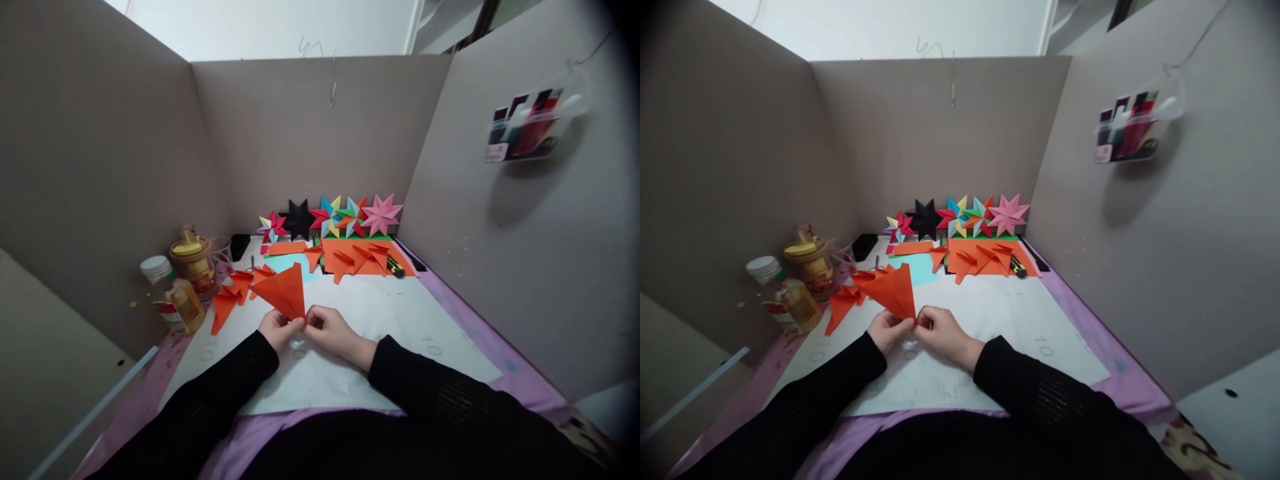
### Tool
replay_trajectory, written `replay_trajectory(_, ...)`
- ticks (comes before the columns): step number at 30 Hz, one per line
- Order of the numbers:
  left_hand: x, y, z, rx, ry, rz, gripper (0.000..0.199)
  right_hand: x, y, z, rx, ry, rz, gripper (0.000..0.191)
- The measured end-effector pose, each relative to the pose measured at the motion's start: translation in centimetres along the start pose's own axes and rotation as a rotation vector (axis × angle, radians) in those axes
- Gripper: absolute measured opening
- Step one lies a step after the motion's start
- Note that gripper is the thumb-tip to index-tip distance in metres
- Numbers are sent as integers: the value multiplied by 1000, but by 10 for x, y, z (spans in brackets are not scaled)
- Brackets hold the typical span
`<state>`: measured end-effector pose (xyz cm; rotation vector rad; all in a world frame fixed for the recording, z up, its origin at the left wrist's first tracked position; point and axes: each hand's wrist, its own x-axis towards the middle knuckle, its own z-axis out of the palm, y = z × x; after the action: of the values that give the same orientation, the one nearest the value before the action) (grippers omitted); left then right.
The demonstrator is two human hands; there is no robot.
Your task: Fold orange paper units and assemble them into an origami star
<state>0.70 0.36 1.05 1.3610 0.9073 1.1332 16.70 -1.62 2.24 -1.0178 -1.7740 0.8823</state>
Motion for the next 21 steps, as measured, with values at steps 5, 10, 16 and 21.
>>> replay_trajectory(5,0,1,-3,126,102,65,23,-2,-7,-6,2,118,-155,16)
replay_trajectory(10,-7,-2,7,134,-70,-8,31,0,-4,-3,161,66,1,14)
replay_trajectory(16,-9,0,13,102,-148,-182,40,4,0,0,448,107,152,18)
replay_trajectory(21,-11,5,14,152,-129,-203,37,3,-1,3,596,-9,199,19)
